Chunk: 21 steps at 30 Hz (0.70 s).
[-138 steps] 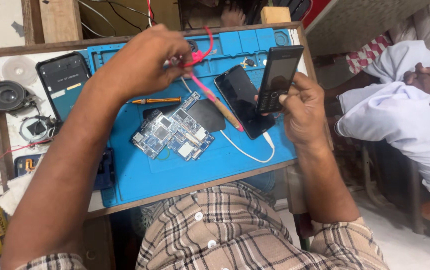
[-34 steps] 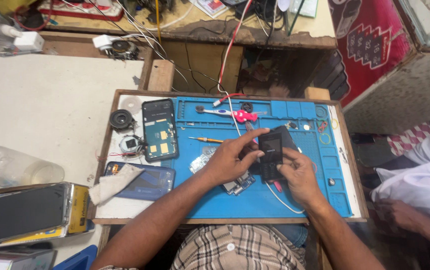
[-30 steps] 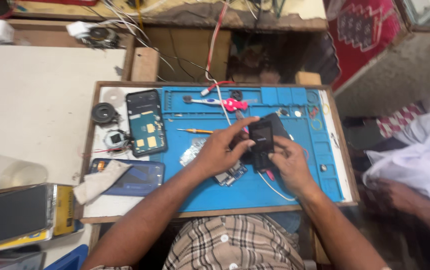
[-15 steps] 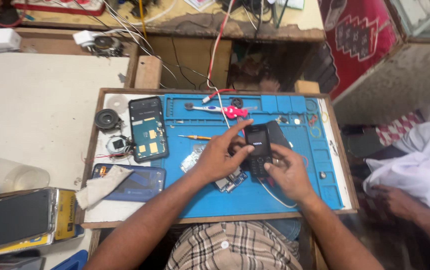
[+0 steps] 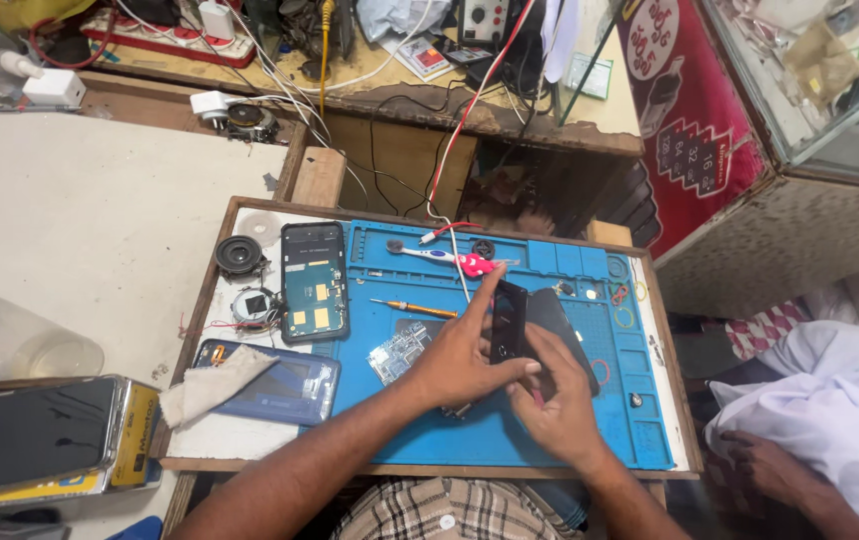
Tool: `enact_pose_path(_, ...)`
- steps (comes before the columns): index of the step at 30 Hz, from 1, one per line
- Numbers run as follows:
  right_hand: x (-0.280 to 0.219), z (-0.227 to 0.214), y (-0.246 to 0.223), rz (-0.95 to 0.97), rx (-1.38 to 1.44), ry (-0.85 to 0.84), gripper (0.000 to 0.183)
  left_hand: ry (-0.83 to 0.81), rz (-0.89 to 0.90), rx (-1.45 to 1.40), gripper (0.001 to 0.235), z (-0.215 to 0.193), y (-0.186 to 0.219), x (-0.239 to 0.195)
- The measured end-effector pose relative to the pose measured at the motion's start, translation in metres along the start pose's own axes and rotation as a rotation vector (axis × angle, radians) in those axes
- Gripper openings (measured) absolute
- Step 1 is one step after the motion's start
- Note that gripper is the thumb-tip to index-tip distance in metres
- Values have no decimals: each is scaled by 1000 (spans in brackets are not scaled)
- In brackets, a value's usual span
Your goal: The person holds a small black mobile phone and repeatedly presses its keypad and side buttons. The person then connects a red and white wire to the phone's charging port and continues pressing buttons while the phone is connected.
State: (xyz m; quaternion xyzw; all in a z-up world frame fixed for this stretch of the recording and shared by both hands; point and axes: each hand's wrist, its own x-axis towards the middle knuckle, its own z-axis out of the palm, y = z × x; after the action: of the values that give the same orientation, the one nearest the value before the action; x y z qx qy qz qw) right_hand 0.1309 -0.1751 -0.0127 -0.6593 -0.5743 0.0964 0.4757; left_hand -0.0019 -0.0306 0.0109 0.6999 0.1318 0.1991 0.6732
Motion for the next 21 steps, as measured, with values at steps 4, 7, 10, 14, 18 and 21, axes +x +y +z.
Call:
enact_pose_path(4, 0, -2, 7, 216, 303, -79, 65, -22, -59, -72, 118, -5, -2, 2)
enact_pose_path(7, 0, -3, 13, 276, 351, -95, 67, -31, -50, -106, 116, -3, -5, 3)
enact_pose_path(10, 1, -3, 19, 281, 429, -106, 66, -42, -49, -118, 115, -3, -9, 4)
enact_pose_path(14, 1, -3, 25, 304, 497, -120, 67, -62, -65, -181, 114, -4, -13, 6)
enact_pose_path(18, 1, -4, 29, 276, 576, -149, 67, -101, -29, -243, 113, -5, -15, 7)
enact_pose_path(21, 1, -5, 31, 272, 605, -158, 68, -109, -26, -246, 113, -4, -16, 7)
